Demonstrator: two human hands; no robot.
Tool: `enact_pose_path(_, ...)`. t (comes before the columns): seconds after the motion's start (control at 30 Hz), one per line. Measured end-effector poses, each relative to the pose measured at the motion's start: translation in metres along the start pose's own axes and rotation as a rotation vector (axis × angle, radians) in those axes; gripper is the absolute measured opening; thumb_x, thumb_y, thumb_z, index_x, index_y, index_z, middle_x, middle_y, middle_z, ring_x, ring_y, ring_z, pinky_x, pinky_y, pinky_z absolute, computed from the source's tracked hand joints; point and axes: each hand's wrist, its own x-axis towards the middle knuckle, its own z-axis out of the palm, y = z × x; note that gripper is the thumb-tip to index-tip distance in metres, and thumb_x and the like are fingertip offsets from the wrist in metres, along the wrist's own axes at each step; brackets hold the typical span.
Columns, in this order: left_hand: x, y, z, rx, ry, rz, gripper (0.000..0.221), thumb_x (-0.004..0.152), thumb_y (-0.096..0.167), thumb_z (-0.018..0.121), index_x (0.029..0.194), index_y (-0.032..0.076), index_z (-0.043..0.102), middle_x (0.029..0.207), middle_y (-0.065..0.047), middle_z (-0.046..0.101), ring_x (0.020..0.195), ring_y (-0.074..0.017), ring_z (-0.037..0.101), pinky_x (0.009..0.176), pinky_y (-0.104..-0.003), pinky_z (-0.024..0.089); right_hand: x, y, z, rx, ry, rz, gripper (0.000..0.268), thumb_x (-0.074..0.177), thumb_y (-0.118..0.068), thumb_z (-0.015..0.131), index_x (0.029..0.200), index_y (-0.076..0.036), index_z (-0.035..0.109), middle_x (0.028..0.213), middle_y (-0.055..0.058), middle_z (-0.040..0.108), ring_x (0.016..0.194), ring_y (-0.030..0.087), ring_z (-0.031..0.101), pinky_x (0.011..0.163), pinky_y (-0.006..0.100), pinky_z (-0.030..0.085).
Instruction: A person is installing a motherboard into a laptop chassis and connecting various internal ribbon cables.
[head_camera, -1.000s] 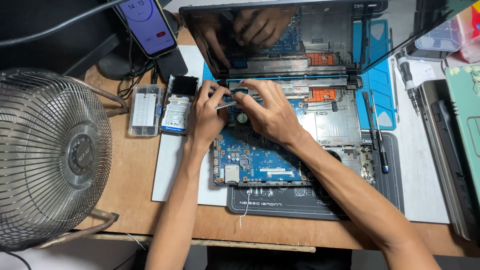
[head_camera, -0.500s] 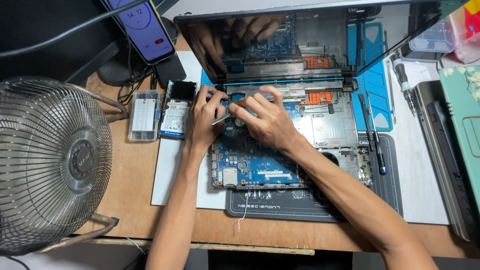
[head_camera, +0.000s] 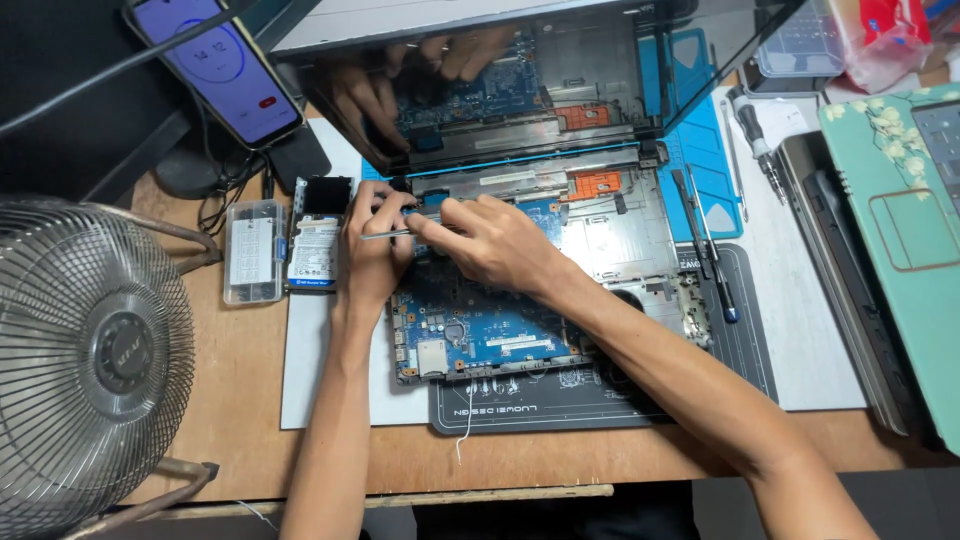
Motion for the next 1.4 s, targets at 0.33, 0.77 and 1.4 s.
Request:
enact_pose_path(0.33, 0.001, -0.002, -0.004, -0.054, 0.028, 0.015, 0.027, 0.094, -0.004, 0.048, 0.1, 0.008, 0.072, 0.104, -0.008, 0.056, 0.092, -0.0379, 0.068, 0.087, -0.049, 0.054, -0.014, 0.03, -0.039, 0.072, -0.081, 0.193, 0.007, 0.103, -0.013, 0.06, 0.109, -0.013, 0.064, 0.076, 0.002, 0.055, 0.057, 0.025, 0.068, 0.053, 0.034, 0.056)
enact_pose_path(0.77, 0.001, -0.014, 0.007, -0.061, 0.055, 0.013, 0.029, 0.093, -0.004, 0.045, 0.105, 0.006, 0.069, 0.102, -0.01, 0.061, 0.087, -0.0359, 0.07, 0.084, -0.047, 0.054, -0.054, 0.04, -0.062, -0.002, 0.024, 0.164, 0.023, 0.1, -0.005, 0.062, 0.121, -0.013, 0.071, 0.096, 0.004, 0.055, 0.081, 0.025, 0.064, 0.069, 0.034, 0.052)
enact_pose_path(1.4, 0.008, -0.007, -0.003, 0.135, -0.031, 0.085, 0.034, 0.09, -0.008, 0.047, 0.098, 0.01, 0.075, 0.101, -0.01, 0.059, 0.083, -0.0301, 0.066, 0.076, -0.039, 0.049, -0.057, 0.042, -0.059, 0.042, 0.087, 0.195, 0.028, 0.098, 0.0, 0.064, 0.119, -0.016, 0.076, 0.104, 0.005, 0.052, 0.096, 0.028, 0.063, 0.085, 0.037, 0.054)
